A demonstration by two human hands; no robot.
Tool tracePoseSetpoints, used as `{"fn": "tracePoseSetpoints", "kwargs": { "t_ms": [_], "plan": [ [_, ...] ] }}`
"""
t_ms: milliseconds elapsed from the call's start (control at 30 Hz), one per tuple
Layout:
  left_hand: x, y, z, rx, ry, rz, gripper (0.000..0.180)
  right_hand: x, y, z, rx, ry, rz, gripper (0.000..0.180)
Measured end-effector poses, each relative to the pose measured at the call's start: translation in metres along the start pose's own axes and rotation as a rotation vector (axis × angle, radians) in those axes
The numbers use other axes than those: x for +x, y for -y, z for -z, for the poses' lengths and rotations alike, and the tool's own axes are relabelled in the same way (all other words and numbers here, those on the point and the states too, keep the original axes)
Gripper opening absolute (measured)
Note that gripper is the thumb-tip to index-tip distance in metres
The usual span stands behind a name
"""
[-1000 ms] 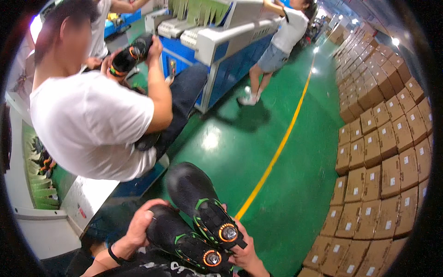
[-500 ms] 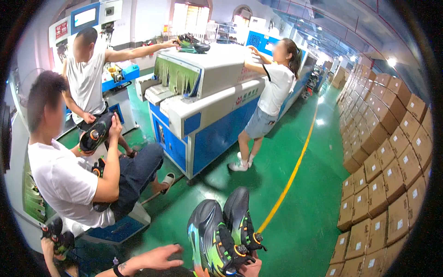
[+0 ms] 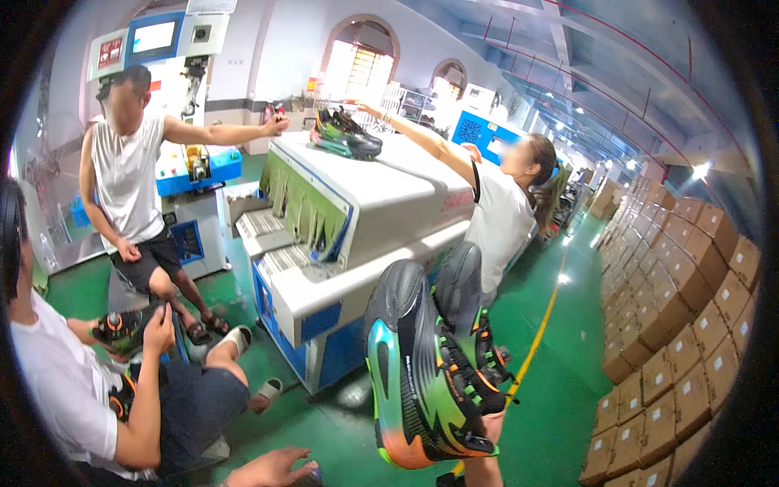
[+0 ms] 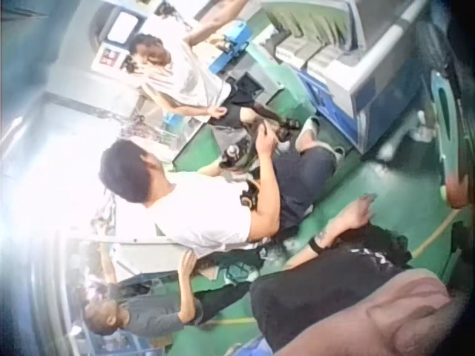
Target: Inspecting and organizing finished shoes on a production line.
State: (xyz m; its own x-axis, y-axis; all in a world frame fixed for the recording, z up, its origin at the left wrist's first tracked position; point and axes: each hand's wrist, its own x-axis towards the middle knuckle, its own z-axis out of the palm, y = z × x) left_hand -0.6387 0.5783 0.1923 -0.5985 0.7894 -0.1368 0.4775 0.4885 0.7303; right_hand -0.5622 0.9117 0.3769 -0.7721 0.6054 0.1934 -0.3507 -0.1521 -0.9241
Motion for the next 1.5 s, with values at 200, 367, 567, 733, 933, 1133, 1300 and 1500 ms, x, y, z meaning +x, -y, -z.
{"fn": "tracePoseSetpoints", "kwargs": {
  "t_ms": [200,367,567,733,933,1133,1300,1500],
  "plan": [
    [0.050,0.014,0.016,-0.025,-0.124,0.147,0.051,0.114,0.005,-0.034,0.036,0.186,0.015,0.020],
    [0.068,0.017,0.003,0.022,-0.129,0.383,0.050,0.207,-0.004,-0.061,0.046,0.392,0.011,0.019],
    [0.119,-0.024,-0.015,-0.208,-0.276,0.720,0.057,0.304,0.005,-0.100,-0.347,0.787,0.290,0.015],
    [0.158,-0.043,-0.011,-0.257,-0.365,0.729,0.054,0.343,0.008,-0.121,-0.257,0.992,0.452,0.018],
    [0.180,-0.039,-0.017,-0.079,-0.532,0.520,0.048,0.449,0.003,-0.131,-0.230,0.936,0.262,0.016],
    [0.161,-0.038,-0.048,-0.137,-0.709,0.593,0.044,0.606,-0.013,-0.094,-0.665,0.652,0.070,0.024],
    [0.162,-0.042,-0.060,-0.250,-0.774,0.655,0.045,0.647,-0.058,-0.042,-1.034,0.632,0.062,0.023],
    [0.183,-0.057,-0.047,-0.236,-0.550,0.646,0.048,0.664,-0.083,-0.030,-1.193,0.691,0.173,0.020]
  ]
}}
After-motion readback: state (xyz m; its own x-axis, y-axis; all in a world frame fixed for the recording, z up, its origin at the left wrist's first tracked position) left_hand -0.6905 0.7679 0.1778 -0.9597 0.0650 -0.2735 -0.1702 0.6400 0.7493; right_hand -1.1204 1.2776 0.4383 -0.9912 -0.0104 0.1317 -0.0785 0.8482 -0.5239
